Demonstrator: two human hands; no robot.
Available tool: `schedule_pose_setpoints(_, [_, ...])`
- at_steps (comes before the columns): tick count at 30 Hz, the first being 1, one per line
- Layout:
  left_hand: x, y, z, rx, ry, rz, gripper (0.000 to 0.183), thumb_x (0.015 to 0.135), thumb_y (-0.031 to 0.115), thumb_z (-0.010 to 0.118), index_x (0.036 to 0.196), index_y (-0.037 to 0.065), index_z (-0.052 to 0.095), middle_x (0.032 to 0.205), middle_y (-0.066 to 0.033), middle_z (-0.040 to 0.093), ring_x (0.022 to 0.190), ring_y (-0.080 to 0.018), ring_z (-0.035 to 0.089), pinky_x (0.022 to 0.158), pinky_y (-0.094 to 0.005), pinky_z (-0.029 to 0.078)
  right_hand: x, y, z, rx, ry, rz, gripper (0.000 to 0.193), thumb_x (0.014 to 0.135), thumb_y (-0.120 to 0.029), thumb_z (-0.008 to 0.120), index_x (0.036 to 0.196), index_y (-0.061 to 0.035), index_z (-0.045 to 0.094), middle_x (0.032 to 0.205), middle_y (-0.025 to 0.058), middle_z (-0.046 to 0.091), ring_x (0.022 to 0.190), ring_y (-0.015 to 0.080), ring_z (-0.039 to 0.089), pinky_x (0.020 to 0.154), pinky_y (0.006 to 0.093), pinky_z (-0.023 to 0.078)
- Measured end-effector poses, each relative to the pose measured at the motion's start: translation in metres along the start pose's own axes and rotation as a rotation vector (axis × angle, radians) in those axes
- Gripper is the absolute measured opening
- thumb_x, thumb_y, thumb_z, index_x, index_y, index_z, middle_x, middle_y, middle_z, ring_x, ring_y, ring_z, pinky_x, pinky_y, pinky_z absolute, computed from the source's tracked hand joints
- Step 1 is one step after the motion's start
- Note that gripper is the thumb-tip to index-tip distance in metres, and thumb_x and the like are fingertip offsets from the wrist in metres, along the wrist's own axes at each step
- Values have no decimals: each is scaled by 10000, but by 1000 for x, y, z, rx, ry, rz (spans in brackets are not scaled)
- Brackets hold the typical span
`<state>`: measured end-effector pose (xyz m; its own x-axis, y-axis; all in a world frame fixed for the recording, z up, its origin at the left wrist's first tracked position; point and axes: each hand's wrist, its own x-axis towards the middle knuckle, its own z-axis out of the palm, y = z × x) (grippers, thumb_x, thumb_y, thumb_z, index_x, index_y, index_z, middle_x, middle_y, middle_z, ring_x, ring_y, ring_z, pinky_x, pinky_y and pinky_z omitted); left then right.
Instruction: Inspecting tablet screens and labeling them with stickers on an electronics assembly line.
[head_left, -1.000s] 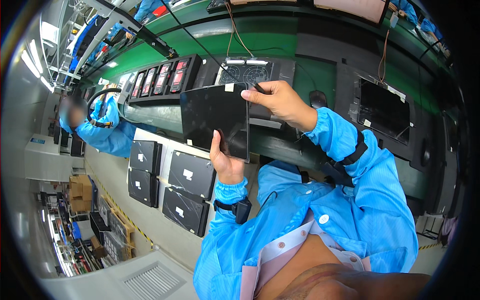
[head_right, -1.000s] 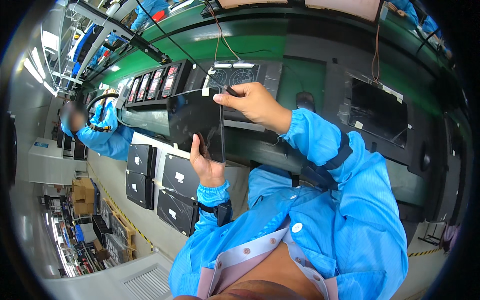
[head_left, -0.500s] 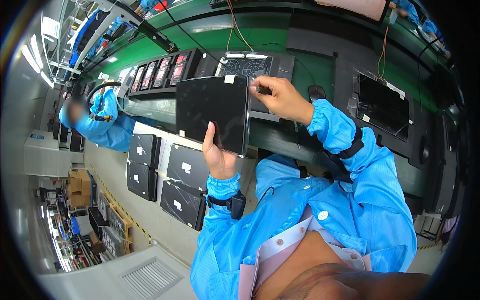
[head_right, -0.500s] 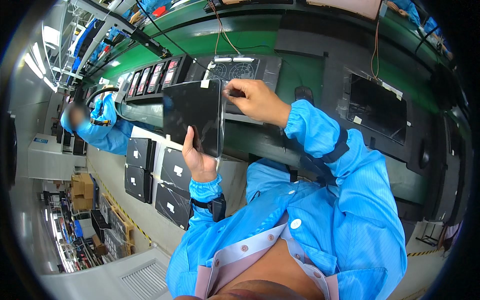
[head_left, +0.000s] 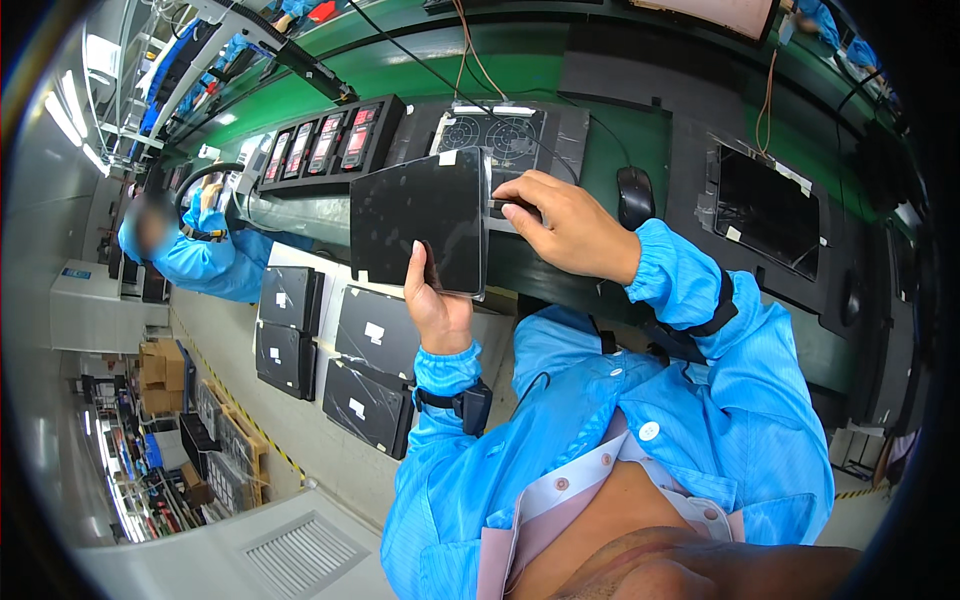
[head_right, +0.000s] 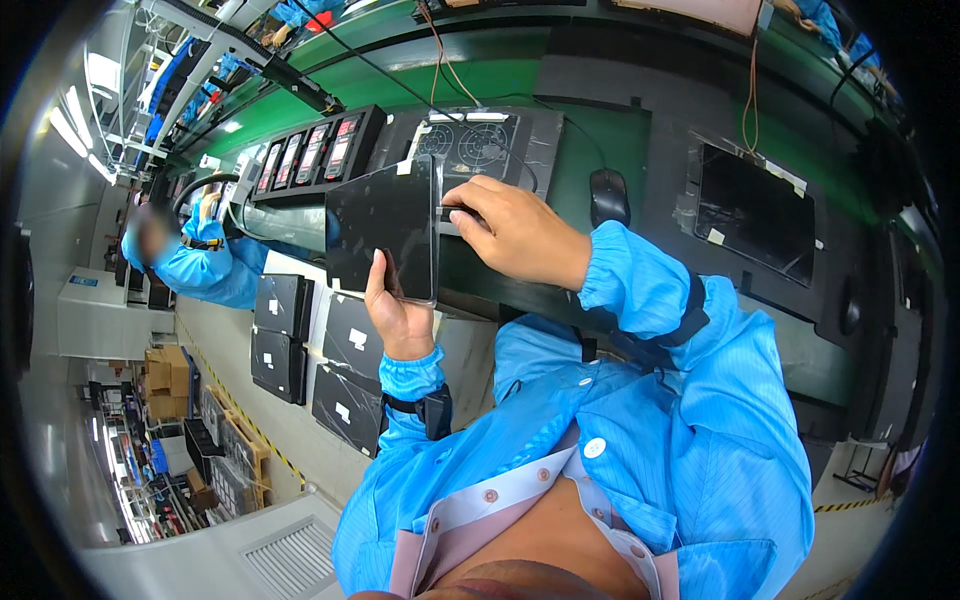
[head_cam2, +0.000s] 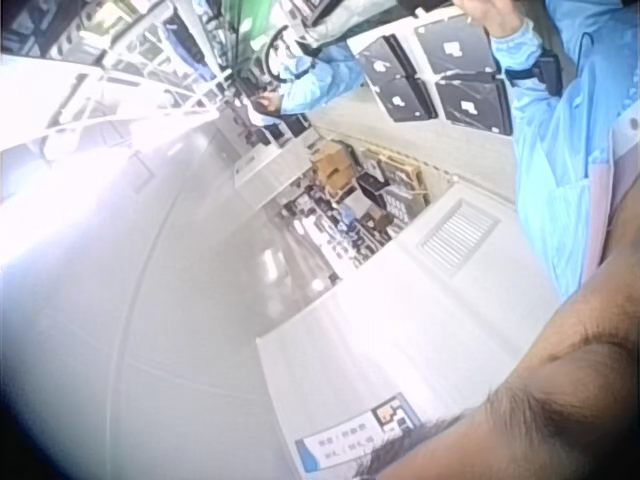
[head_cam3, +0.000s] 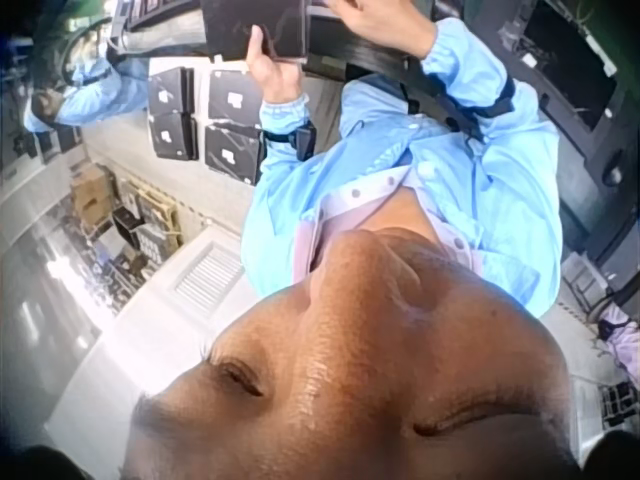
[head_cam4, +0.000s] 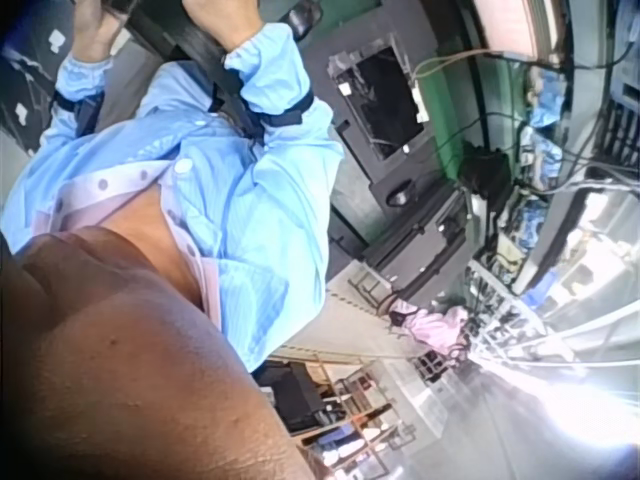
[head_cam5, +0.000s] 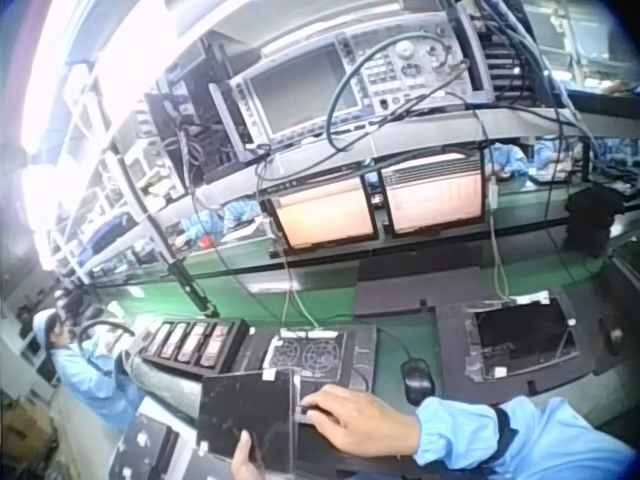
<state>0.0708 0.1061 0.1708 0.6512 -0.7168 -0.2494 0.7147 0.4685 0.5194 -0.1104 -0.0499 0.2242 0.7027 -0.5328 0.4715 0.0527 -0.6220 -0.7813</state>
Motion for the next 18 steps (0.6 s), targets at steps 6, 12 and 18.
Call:
schedule_pose_setpoints(6, [-1, -2, -1, 9, -77, 32, 294, 1118, 206, 648, 1326, 15, 729, 1345, -158, 771, 1223, -296, 753, 1095, -467, 609, -4, 3, 5, 13, -59, 76, 236, 1049, -165, 741, 1209, 5, 706, 1065, 190, 774, 952, 324, 770, 840, 414, 598])
schedule_pose_setpoints(12, [1, -6, -2, 25, -95, 52, 311, 1121, 208, 645, 1344, 3, 715, 1341, -159, 771, 1224, -293, 752, 1095, -459, 608, -3, 7, 4, 11, -86, 69, 223, 1041, -177, 746, 1164, 5, 714, 1023, 196, 785, 945, 353, 777, 823, 435, 598])
schedule_pose_setpoints(18, [4, -14, -8, 119, -70, 9, 347, 1127, 225, 634, 1386, -4, 675, 1365, -154, 751, 1240, -292, 736, 1095, -450, 601, -3, 16, -4, -64, -160, 60, 218, 1036, -183, 749, 1140, 4, 707, 1021, 204, 785, 942, 391, 771, 797, 456, 595])
